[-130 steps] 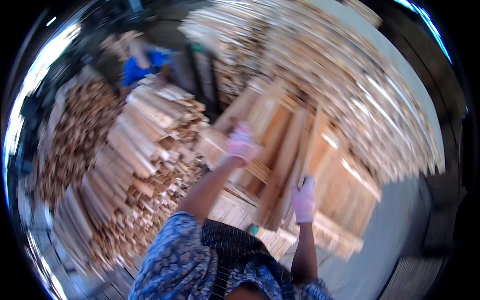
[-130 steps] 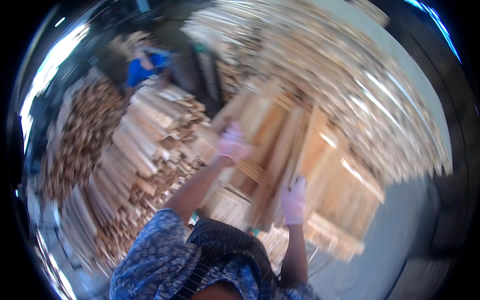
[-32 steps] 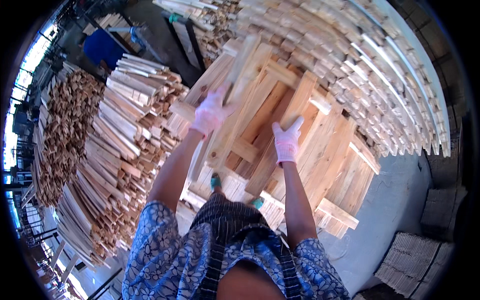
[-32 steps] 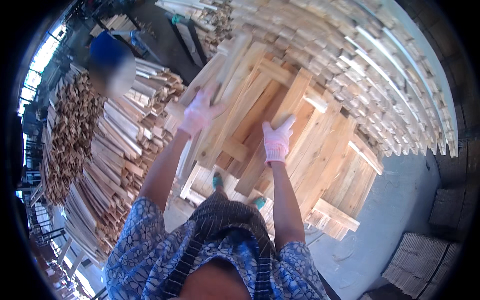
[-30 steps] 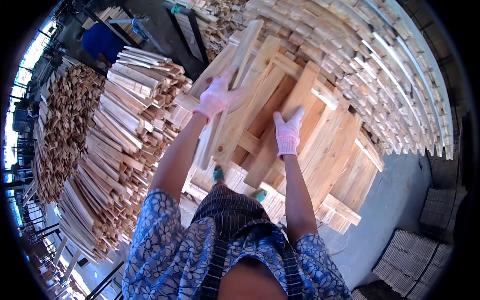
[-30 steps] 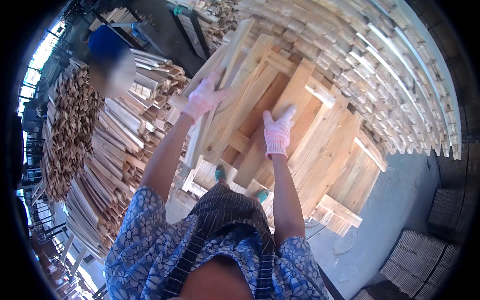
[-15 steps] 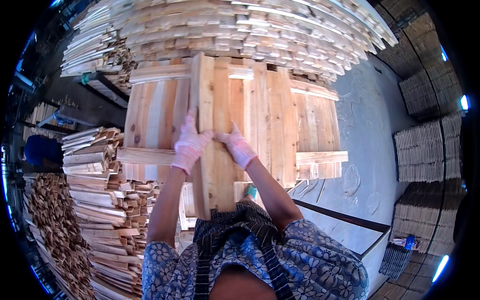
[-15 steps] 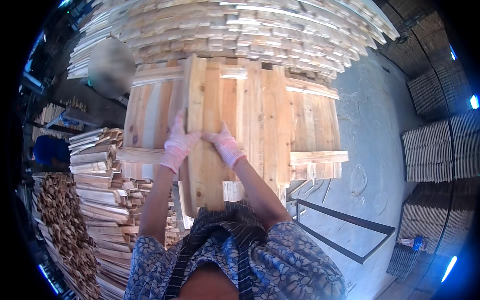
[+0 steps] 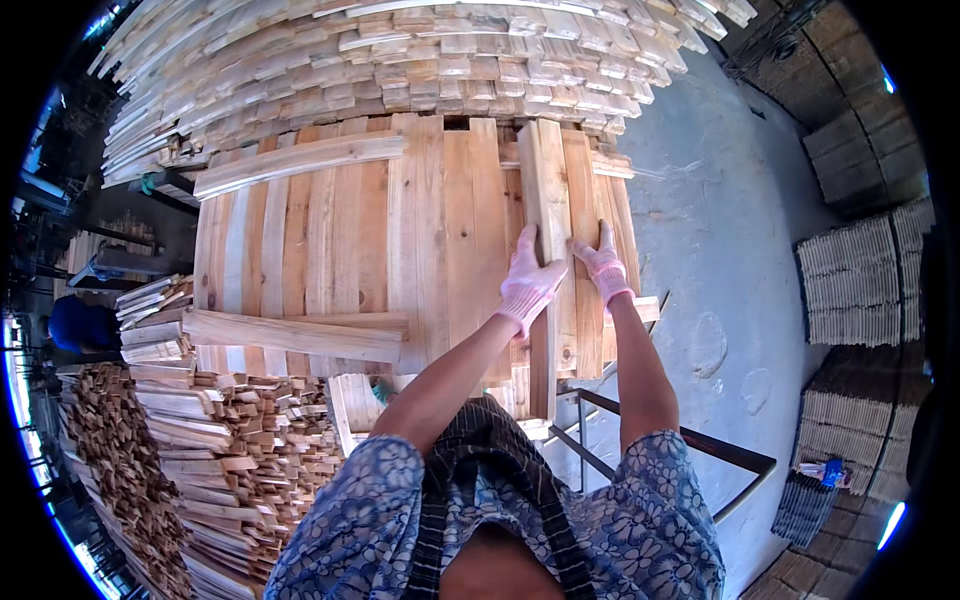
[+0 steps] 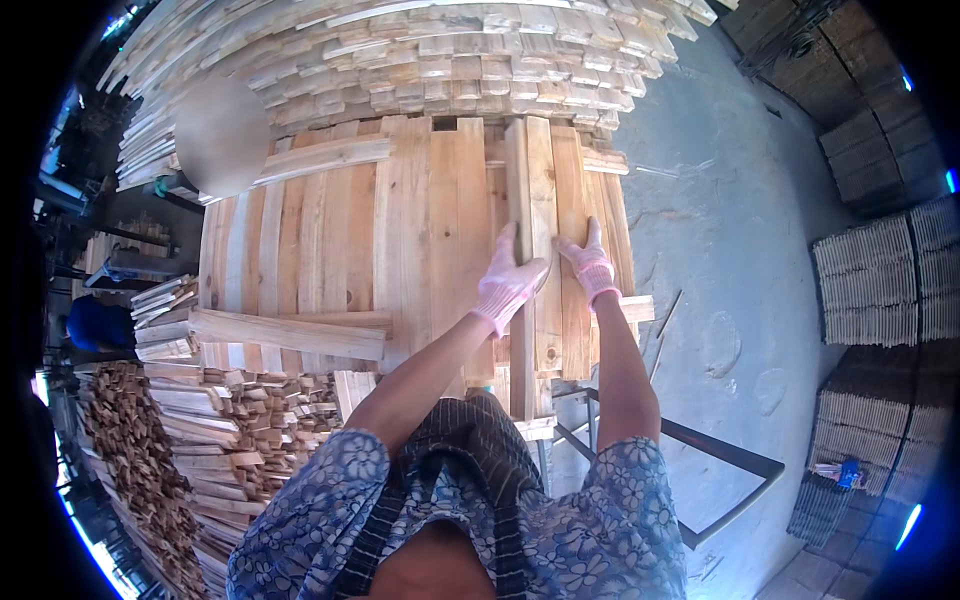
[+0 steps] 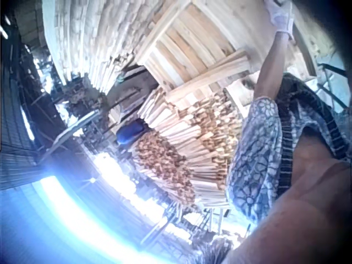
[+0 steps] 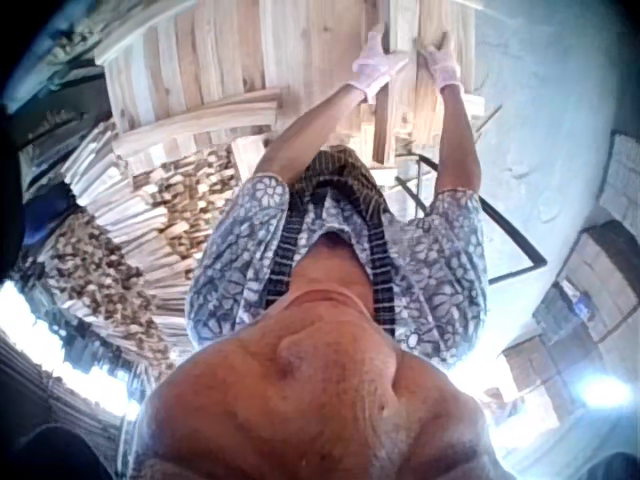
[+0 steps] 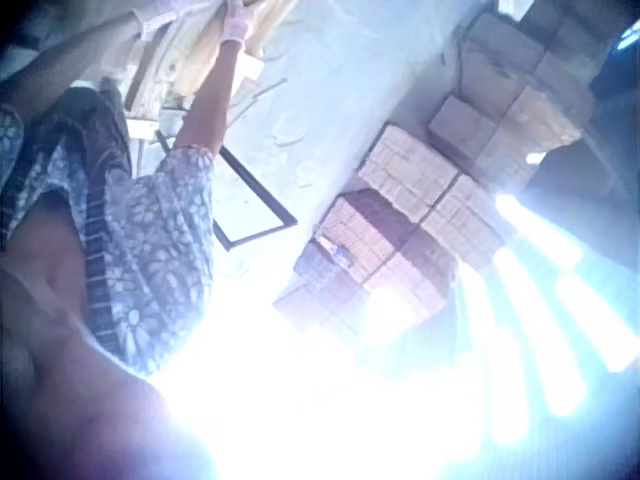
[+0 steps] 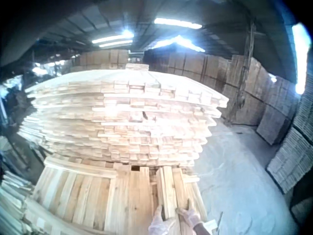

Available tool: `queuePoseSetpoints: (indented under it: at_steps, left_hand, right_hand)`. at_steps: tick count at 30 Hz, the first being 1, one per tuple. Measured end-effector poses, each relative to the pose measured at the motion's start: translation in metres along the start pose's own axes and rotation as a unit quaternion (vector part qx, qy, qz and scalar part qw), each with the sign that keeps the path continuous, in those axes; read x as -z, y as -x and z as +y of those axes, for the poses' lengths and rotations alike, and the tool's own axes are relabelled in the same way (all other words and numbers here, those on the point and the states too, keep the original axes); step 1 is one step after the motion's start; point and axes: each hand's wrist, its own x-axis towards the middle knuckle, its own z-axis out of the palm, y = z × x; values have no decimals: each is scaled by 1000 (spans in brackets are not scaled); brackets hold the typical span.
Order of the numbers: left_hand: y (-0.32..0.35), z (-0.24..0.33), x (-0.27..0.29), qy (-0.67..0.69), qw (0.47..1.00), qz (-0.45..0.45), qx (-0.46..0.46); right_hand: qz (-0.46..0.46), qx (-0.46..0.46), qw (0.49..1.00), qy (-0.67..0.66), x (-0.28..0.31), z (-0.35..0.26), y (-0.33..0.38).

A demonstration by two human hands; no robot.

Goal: The person picks up wooden planks from a large pile and places them onto a wooden pallet. They arrange the planks in a neat stack, occasionally adjusting their position to ensure alignment. The process is repeated continuously as they build up the stack on the pallet.

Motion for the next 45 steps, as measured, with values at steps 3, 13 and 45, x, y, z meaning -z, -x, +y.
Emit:
queuePoseSetpoints:
  at_steps: [3, 13, 45]
  left_hand:
    - [20, -16, 36, 74, 996, 27, -38]
    - [-7, 24, 3, -40, 996, 12, -74]
    - [104, -108, 485, -658, 745, 91, -64]
  right_hand:
    - [-15, 12, 994, -104, -14, 22, -12]
    - [-184, 64, 948, -253, -40, -14, -9]
    - [-316, 540, 670, 401, -271, -186, 201]
